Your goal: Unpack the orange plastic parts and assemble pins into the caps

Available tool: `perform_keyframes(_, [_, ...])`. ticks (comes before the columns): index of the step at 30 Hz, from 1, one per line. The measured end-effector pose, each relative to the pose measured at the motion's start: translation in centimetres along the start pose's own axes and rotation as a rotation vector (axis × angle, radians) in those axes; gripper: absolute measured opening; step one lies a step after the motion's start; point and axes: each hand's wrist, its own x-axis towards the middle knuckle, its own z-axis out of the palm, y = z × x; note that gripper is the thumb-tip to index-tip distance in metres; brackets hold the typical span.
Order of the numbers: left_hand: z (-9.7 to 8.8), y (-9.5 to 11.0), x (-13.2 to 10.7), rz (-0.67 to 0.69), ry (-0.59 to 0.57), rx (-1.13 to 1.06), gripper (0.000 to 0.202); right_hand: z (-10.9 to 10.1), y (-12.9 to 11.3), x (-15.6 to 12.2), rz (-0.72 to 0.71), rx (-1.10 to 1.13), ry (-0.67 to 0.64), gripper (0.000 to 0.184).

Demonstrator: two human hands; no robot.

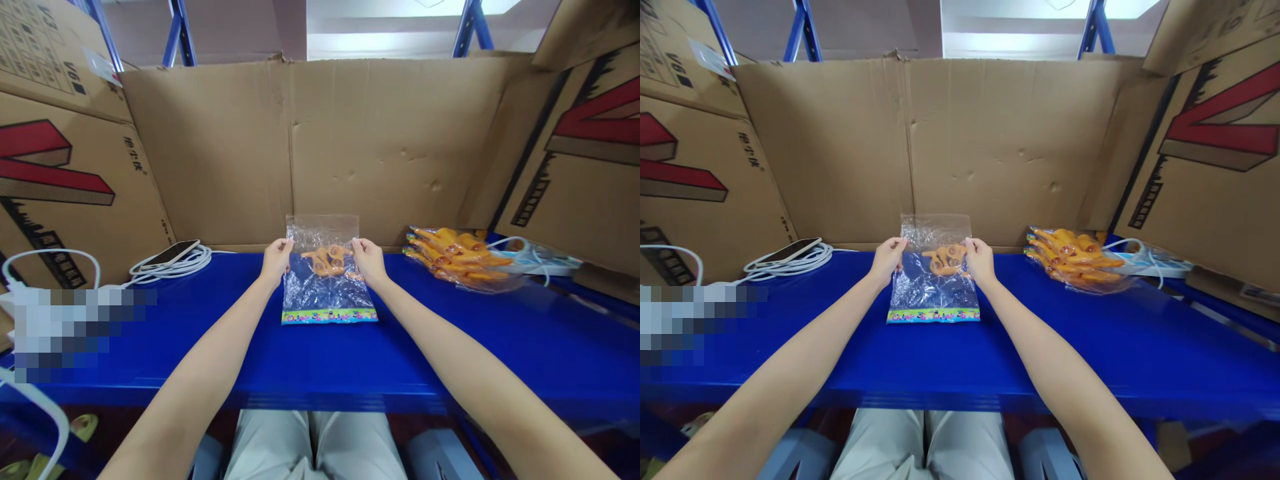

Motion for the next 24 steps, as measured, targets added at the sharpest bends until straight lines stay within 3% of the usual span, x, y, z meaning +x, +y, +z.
perform_keyframes(6, [-0.3,-0.3,0.3,0.031,0.020,-0.041,0.011,0.0,-1.1,-0.8,0.197,0.096,-0.074,0.031])
perform_keyframes(14, [0.0,-0.4,0.3,0.044,0.113,-0.099,0.005,0.0,-1.4,-0.7,0.239,0.223,-0.038,0.035])
perform_keyframes(20, [-0.6,-0.5,0.5,0.065,0.172,-0.075,0.007,-0.1,-1.3,-1.1,0.285,0.168,-0.173,0.026])
perform_keyframes(24, [-0.7,-0.2,0.4,0.051,0.144,-0.064,0.010,0.0,-1.3,-1.1,0.178,0.135,-0.133,0.027])
